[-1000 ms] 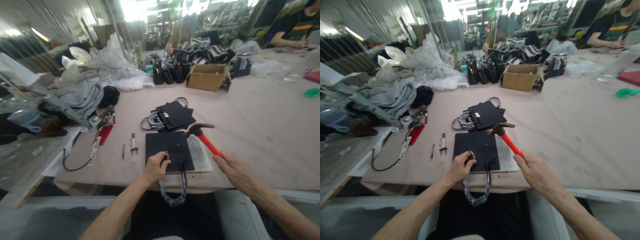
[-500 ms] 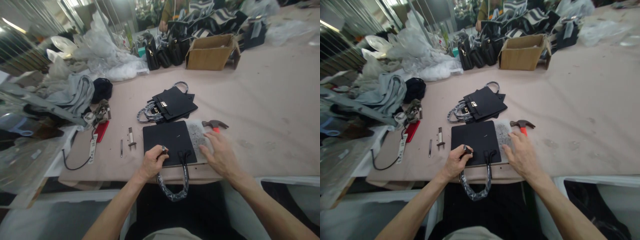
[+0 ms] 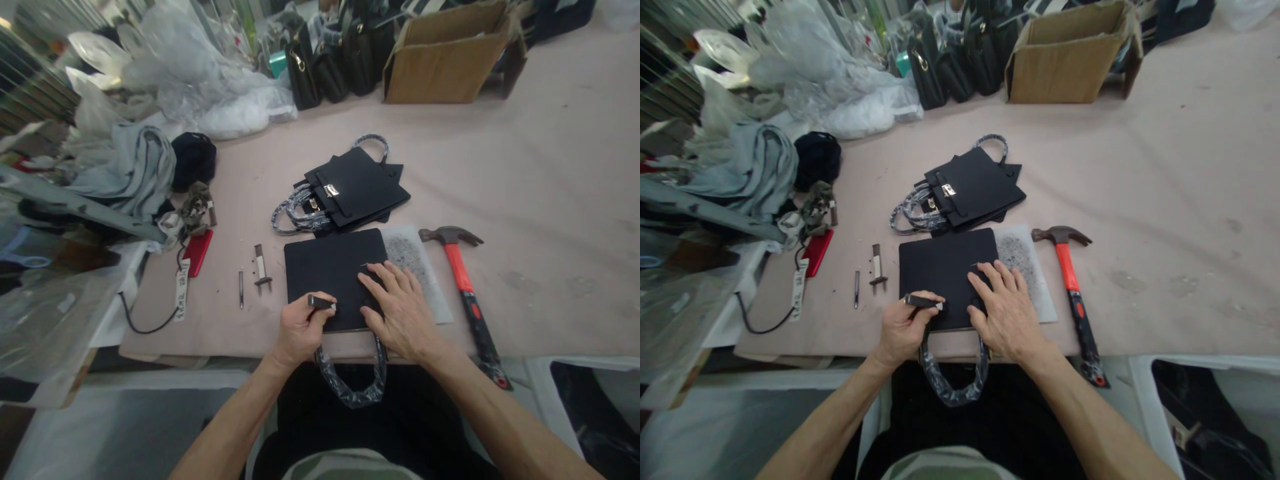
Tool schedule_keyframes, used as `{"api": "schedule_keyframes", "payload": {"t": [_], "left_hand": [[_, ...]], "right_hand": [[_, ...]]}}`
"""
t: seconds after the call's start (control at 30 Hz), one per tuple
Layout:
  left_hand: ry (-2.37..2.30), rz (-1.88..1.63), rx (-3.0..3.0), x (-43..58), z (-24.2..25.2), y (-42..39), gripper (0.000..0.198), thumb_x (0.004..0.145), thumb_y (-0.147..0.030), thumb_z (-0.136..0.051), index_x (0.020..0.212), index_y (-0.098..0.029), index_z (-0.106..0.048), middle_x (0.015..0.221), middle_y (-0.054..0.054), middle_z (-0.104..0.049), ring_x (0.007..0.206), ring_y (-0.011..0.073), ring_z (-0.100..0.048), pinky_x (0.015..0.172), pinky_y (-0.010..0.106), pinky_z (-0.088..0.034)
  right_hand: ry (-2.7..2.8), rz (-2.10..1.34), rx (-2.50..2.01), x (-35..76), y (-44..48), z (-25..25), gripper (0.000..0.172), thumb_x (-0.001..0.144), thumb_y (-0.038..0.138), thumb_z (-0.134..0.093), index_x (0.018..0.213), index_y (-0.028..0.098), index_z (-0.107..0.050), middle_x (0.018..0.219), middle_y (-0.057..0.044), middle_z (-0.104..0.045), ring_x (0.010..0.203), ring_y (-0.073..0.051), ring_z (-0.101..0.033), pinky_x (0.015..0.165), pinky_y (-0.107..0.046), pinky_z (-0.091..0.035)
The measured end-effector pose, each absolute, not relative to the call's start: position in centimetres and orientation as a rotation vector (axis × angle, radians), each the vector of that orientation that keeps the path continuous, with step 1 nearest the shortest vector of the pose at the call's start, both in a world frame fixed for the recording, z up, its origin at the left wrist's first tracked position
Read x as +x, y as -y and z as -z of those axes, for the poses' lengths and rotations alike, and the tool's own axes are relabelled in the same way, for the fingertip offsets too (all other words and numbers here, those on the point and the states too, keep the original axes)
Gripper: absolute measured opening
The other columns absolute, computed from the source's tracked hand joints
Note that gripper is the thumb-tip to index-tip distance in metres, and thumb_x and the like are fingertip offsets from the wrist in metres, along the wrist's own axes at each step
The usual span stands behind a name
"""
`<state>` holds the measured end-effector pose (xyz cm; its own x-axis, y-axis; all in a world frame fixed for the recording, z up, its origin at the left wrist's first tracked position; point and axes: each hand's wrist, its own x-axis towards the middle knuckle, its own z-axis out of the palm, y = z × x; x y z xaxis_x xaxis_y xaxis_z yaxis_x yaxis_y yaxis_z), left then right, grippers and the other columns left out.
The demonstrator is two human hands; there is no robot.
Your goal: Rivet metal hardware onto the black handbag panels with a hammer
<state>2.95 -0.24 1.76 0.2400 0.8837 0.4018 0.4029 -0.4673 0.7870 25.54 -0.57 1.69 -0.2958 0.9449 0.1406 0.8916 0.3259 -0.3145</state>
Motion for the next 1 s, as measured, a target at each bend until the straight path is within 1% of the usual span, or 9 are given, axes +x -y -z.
{"api": "schedule_keyframes", "payload": {"t": [0.07,0.17,0.23,0.3,0.37,0.57,1.0], "left_hand": [[-1.123,-1.172,2.056,2.9,-1.8,0.3,0.013,0.091,-0.009,-0.063,0.100,-0.016,-0.070,0.095,0.006,-0.076,0.089,0.0166,-0.073,0.080,0.024,-0.060],[-0.950,-1.124,2.251,2.7,-1.8,0.5,0.019,0.091,-0.005,-0.060,0.106,-0.014,-0.069,0.103,0.010,-0.076,0.098,0.0189,-0.073,0.087,0.027,-0.059],[-1.006,-1.143,2.202,2.7,-1.8,0.6,0.019,0.091,-0.006,-0.061,0.105,-0.015,-0.069,0.103,0.009,-0.076,0.098,0.0183,-0.073,0.089,0.027,-0.059],[-1.192,-1.209,2.004,2.8,-1.8,0.5,0.014,0.092,-0.009,-0.063,0.102,-0.016,-0.070,0.098,0.006,-0.077,0.092,0.0164,-0.074,0.087,0.025,-0.059],[-1.283,-1.207,1.869,2.9,-1.9,0.2,0.012,0.092,-0.011,-0.064,0.099,-0.017,-0.072,0.094,0.003,-0.077,0.088,0.0154,-0.074,0.085,0.024,-0.058],[-1.216,-1.121,1.893,3.6,-2.3,-0.5,0.011,0.090,-0.011,-0.065,0.094,-0.016,-0.074,0.092,0.003,-0.077,0.083,0.0149,-0.074,0.077,0.021,-0.057],[-1.204,-1.090,1.928,4.0,-2.3,-0.4,0.011,0.091,-0.012,-0.065,0.098,-0.017,-0.073,0.093,0.004,-0.077,0.084,0.0159,-0.074,0.076,0.022,-0.058]], "right_hand": [[2.298,-0.258,-1.653,25.4,0.6,-1.7,0.055,0.092,0.039,-0.056,0.144,0.020,-0.054,0.154,-0.011,-0.045,0.146,-0.035,-0.031,0.120,-0.056,-0.022],[2.304,-0.261,-1.651,25.3,0.5,-1.7,0.055,0.092,0.039,-0.055,0.144,0.020,-0.054,0.155,-0.011,-0.044,0.146,-0.036,-0.031,0.120,-0.056,-0.022],[2.304,-0.265,-1.655,25.3,0.5,-1.7,0.055,0.092,0.040,-0.055,0.144,0.021,-0.054,0.155,-0.010,-0.044,0.146,-0.036,-0.031,0.120,-0.057,-0.022],[2.302,-0.271,-1.664,25.3,0.5,-1.8,0.055,0.092,0.040,-0.055,0.144,0.021,-0.054,0.155,-0.010,-0.044,0.146,-0.036,-0.030,0.120,-0.057,-0.022],[2.301,-0.280,-1.671,25.3,0.6,-1.9,0.055,0.092,0.040,-0.055,0.145,0.022,-0.053,0.156,-0.009,-0.043,0.146,-0.035,-0.030,0.120,-0.056,-0.021],[2.290,-0.302,-1.683,25.2,0.5,-2.0,0.055,0.092,0.039,-0.056,0.144,0.022,-0.054,0.156,-0.009,-0.044,0.147,-0.035,-0.030,0.120,-0.056,-0.021],[2.272,-0.287,-1.673,25.2,0.6,-1.9,0.055,0.091,0.038,-0.057,0.144,0.021,-0.055,0.155,-0.009,-0.045,0.146,-0.035,-0.031,0.120,-0.056,-0.022]]}}
